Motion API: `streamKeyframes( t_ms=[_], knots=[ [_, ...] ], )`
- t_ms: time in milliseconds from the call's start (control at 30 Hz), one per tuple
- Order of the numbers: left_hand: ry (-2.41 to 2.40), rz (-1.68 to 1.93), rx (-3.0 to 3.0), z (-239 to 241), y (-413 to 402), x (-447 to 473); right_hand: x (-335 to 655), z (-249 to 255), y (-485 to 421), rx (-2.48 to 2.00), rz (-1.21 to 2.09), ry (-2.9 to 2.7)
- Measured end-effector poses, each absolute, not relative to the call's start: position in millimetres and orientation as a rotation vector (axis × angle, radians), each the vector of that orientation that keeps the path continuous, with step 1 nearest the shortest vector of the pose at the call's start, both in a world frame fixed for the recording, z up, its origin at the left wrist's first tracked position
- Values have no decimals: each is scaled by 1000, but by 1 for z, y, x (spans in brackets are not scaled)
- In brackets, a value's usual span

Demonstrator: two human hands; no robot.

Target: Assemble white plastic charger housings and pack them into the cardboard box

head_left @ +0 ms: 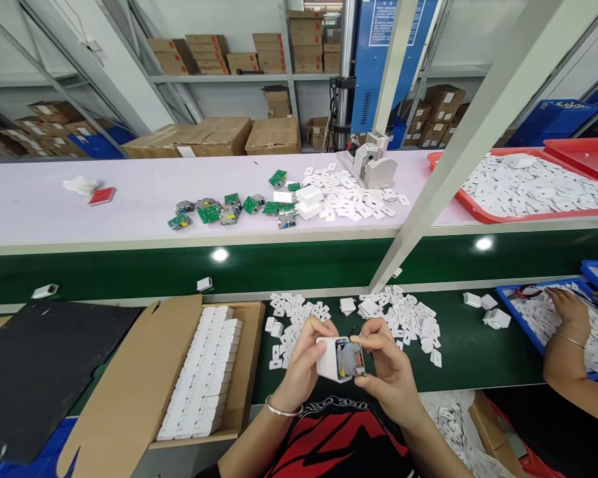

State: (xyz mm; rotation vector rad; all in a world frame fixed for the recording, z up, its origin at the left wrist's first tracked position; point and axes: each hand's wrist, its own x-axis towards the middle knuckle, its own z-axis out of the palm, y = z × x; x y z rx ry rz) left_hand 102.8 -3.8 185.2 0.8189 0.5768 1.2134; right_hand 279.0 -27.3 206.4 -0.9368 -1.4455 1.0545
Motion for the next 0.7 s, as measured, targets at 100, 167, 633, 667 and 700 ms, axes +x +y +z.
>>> streamKeyframes(
  t_ms=[100, 167, 633, 667, 700],
  knots=[
    [582, 1228, 796, 186, -3, 103, 284, 212, -28, -1011, 1110, -1579],
    [567, 1217, 775, 186, -3, 103, 287, 217, -26, -1029, 1187, -1661],
    [648, 1001, 821, 162, -12, 109, 274, 190, -11, -1106, 1420, -1256],
    [646, 979, 903, 162, -14, 109, 273, 188, -10, -1113, 1436, -1183],
    [640, 961, 984, 162, -15, 108, 272, 186, -10, -1118, 1452, -1128]
  ],
)
